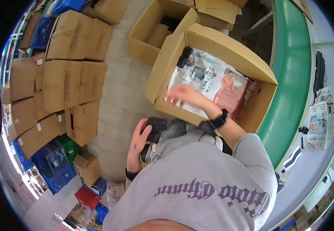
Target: Packing small electronic parts and documents into cardboard boxes at a warehouse workstation.
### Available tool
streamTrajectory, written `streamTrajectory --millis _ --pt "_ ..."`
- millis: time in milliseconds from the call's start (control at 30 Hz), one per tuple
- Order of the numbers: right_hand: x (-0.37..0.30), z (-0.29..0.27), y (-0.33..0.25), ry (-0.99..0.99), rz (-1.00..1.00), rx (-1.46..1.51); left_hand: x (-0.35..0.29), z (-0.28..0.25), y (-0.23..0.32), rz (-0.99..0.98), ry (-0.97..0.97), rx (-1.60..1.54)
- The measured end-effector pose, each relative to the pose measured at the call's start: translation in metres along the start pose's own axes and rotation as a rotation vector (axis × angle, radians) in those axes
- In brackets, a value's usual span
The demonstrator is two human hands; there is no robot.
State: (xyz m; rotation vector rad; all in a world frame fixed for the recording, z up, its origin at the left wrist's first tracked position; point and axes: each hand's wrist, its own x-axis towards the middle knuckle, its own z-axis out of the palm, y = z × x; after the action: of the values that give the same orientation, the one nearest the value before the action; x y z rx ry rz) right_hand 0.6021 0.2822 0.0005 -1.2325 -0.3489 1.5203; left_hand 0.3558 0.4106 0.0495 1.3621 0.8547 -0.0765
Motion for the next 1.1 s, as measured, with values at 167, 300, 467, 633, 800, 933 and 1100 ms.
streamTrajectory --millis 167,300,467,633,800,933,1100 --pt "-0.039 0.033 -0.013 -0.123 -0.08 -0.526 0.032 0.018 0.018 0.063 -0.18 0.231" --pt "0.003 -0.022 0.013 0.144 0.001 -0.124 0.02 0.019 -0.012 -0.129 -0.076 -0.29" --pt "0.121 -0.082 0.105 0.578 0.052 0.06 -0.027 0.02 -0.107 -0.147 -0.247 -0.224" --pt "0.186 -0.108 0.166 0.785 0.162 0.037 -0.061 0.015 -0.086 -0.303 -0.177 -0.707" --pt "0.212 -0.107 0.186 0.841 0.036 0.029 -0.086 0.014 -0.091 -0.303 -0.085 -0.594" --pt "0.217 -0.114 0.192 0.884 0.055 -0.544 -0.095 0.013 -0.084 -0.127 -0.085 -0.45" --pt "0.215 -0.091 0.18 1.001 0.066 -0.862 -0.1 0.016 -0.067 -0.097 0.017 -0.478"
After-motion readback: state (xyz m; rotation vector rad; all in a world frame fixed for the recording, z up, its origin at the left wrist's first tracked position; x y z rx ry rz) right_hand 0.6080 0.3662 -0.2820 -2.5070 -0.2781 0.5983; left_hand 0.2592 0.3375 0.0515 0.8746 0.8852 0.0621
